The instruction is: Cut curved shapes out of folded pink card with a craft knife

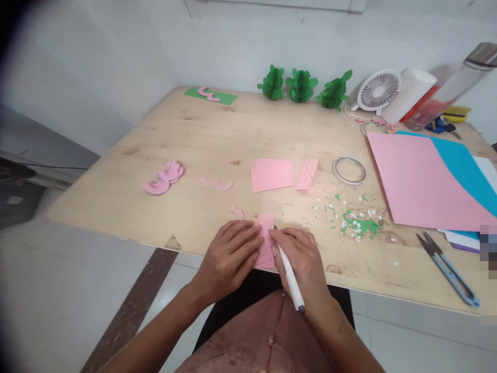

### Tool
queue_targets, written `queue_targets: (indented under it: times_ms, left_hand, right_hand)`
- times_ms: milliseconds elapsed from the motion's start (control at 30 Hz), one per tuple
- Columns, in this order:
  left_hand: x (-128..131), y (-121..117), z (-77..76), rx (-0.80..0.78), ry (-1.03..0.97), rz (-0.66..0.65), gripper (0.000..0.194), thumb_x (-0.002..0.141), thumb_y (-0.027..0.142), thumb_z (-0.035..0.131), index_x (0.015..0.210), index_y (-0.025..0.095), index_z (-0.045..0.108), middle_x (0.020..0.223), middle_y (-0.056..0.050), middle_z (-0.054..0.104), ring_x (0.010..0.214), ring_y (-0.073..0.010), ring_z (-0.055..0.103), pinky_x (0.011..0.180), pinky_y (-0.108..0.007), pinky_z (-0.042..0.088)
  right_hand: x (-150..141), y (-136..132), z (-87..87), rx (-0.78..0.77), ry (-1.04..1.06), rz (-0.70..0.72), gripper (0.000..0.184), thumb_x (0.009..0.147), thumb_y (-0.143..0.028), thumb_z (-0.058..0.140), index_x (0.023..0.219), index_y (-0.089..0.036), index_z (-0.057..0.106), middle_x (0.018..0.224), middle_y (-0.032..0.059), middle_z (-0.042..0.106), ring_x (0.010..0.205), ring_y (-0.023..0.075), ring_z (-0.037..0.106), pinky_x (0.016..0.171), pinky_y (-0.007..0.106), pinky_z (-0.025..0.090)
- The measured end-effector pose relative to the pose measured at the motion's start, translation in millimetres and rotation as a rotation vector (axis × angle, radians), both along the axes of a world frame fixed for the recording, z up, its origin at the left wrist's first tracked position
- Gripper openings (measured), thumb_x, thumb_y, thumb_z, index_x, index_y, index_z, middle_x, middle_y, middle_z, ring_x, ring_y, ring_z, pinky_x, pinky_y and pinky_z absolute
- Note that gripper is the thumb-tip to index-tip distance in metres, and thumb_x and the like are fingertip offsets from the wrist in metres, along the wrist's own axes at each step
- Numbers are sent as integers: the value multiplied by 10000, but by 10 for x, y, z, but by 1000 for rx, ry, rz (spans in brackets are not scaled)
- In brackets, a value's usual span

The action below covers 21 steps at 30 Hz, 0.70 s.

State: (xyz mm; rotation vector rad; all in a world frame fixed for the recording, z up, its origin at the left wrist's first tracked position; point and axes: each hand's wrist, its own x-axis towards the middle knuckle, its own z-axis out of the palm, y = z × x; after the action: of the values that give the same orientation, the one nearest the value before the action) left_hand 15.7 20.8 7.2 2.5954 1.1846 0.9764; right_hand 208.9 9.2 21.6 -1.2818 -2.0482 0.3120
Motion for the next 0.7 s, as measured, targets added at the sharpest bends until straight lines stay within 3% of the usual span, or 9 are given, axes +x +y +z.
queue_targets:
  times_ms: [133,333,433,600,700]
  left_hand:
    - [-7,6,-34,-5,-10,-1,211,880,139,548,1057,173,658,1183,-84,684,1147,-262,585,1029,-490,442]
    - [-9,11,-33,-10,-22,-7,198,874,146,562,1043,160,663,1174,-90,686,1141,-271,583,1023,-498,445]
    - [-9,11,-28,-16,-15,0,204,878,152,557,1051,170,664,1175,-90,686,1146,-263,583,1025,-491,445]
    - [-10,11,-35,-18,-16,9,213,876,160,558,1057,178,670,1182,-91,682,1151,-256,581,1032,-483,440]
    - [-10,10,-39,-17,-16,12,212,872,160,566,1056,178,669,1184,-88,681,1150,-259,581,1035,-484,436]
  right_hand:
    - [12,4,-1,-70,107,-25,257,936,-222,521,1142,-242,673,1026,67,742,987,228,674,889,418,512]
    - [-39,73,44,-202,348,-176,184,919,-267,555,1024,-225,700,1003,67,746,938,210,689,835,366,547]
    - [-84,115,44,-263,331,-188,171,913,-286,550,979,-221,694,959,58,745,900,201,688,817,344,546]
    - [-130,167,21,-326,326,-243,134,894,-326,561,921,-218,635,791,17,705,691,153,655,622,251,521]
    - [-145,186,24,-346,301,-240,121,883,-327,569,879,-222,628,743,0,686,645,143,634,584,240,496]
